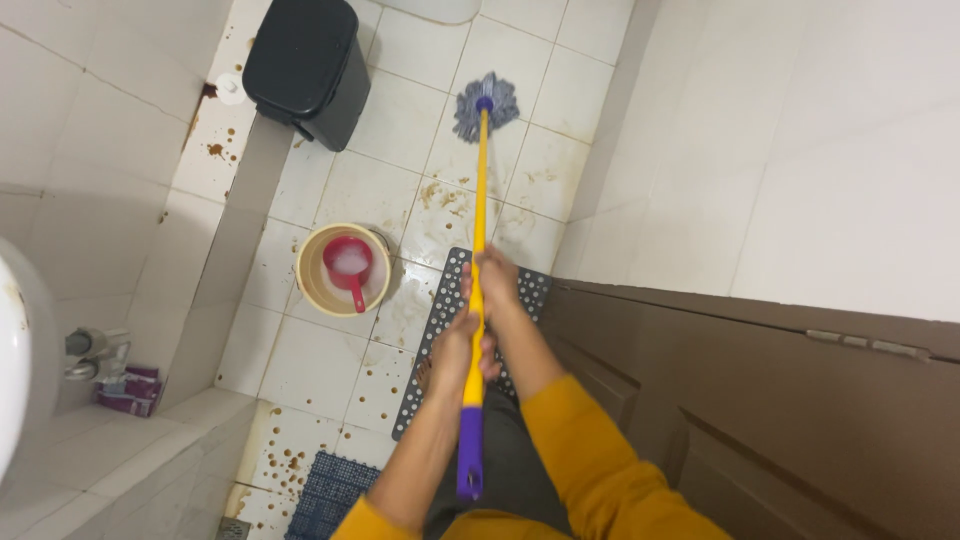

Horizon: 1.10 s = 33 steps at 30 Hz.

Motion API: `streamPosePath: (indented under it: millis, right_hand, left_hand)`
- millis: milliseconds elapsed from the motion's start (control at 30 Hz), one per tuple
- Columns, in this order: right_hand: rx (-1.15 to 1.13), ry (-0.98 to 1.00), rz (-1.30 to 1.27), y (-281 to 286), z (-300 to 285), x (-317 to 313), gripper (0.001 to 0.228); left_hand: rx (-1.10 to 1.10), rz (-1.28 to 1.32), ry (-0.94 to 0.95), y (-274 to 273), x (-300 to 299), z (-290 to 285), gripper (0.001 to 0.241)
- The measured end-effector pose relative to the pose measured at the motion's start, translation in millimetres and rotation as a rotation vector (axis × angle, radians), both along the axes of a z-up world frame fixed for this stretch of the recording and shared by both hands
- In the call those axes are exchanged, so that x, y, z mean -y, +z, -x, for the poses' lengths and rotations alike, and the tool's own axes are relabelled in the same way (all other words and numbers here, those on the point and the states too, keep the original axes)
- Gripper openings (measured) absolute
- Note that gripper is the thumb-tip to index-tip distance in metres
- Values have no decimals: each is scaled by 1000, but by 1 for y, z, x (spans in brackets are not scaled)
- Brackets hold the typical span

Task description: The person mops the bathroom floor using a mop and a bucket of soapy water. They move a trash bin to clean underneath it, pour additional soapy water onto the floor using a pink scoop, and later use a red brush to scrub the bin.

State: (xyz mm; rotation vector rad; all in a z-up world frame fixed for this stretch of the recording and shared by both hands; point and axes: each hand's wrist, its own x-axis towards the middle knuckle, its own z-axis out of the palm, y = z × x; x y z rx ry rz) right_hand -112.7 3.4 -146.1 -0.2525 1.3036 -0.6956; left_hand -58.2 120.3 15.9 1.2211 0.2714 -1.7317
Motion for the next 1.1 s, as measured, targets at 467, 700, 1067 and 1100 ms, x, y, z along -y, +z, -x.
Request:
streamPosePath:
  millis: [467,700,1067,1100]
  right_hand:
    - [-71,-87,-125,66,-16,-83,36]
    - [-39,-92,-60,-11,-18,22,25]
    - [-75,-242,-79,59,1,-55,22]
    - [-71,-287,-111,72,-1,-74,21]
  left_hand:
    - [-77,-158,2,52,-69,-19,30]
    - [-95,7,-47,-11,19,-27,29]
    - [19,-85,-263,53,-32,-25,46]
    - [1,-134,-284,63,-45,-28,46]
